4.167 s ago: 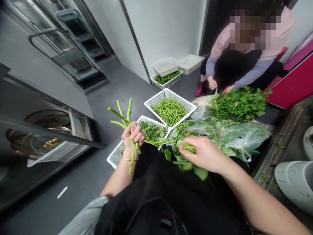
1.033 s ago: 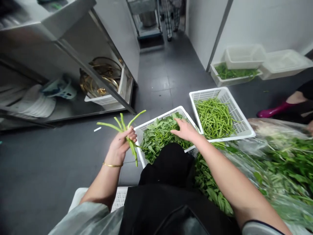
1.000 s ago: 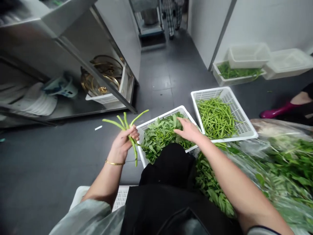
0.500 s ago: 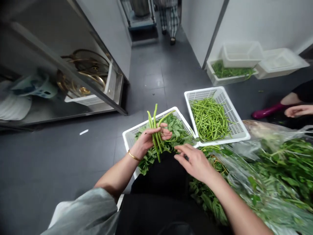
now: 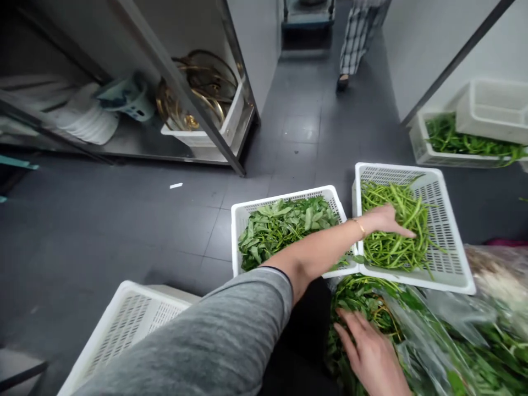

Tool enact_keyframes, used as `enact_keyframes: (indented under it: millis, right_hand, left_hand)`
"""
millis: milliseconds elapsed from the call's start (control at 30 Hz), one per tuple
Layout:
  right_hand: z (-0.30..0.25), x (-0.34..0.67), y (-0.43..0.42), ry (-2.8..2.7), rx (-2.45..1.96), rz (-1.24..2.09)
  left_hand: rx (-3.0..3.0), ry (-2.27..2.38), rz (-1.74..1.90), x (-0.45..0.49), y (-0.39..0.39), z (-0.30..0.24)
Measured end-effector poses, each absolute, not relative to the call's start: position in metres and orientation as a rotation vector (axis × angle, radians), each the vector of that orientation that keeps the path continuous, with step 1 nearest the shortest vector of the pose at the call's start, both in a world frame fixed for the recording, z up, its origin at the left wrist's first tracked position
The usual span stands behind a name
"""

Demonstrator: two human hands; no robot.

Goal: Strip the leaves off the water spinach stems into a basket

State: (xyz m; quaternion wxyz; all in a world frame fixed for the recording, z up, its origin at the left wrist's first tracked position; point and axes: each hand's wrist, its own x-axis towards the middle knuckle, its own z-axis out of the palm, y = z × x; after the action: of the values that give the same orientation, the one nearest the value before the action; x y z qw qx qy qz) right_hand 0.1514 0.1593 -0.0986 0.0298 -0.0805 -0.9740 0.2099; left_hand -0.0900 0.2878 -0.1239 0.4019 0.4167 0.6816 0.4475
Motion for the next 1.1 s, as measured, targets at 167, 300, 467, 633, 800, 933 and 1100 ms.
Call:
enact_keyframes:
  millis: [167, 300, 467, 633, 800, 933, 1100]
  right_hand:
    - [-0.112, 0.174, 0.167, -3.063, -0.253, 0.605]
    - [-0.122, 0.17, 0.17, -3.126, -0.26, 0.589]
    - [-0.114, 0.144, 0.165, -3.211, -0.117, 0.52]
    - [-0.112, 0.145, 0.164, -3.229, -0.174, 0.487]
    - [-0.116, 0.15, 0.16, -3.34, -0.383, 0.618]
    - [-0.114, 0.146, 0.16, -3.391, -0.421, 0.62]
    - [-0.114, 0.143, 0.16, -3.385, -0.375, 0.542]
  left_hand:
    - [1.31, 2.097, 0.834, -0.162, 0.113, -0.158]
    - [1.013, 2.298, 0.223, -0.185, -0.025, -0.232]
    - [0.943, 2.42, 0.354, -0.202, -0.07, -0.281]
    - [0.671, 2.534, 0.472, -0.265, -0.078, -0.28]
    - [0.47, 2.618, 0.449, -0.294, -0.084, -0.288]
    - [0.401, 2.62, 0.436, -0.296, -0.074, -0.294]
    - [0.444, 2.602, 0.402, -0.288, -0.071, -0.281]
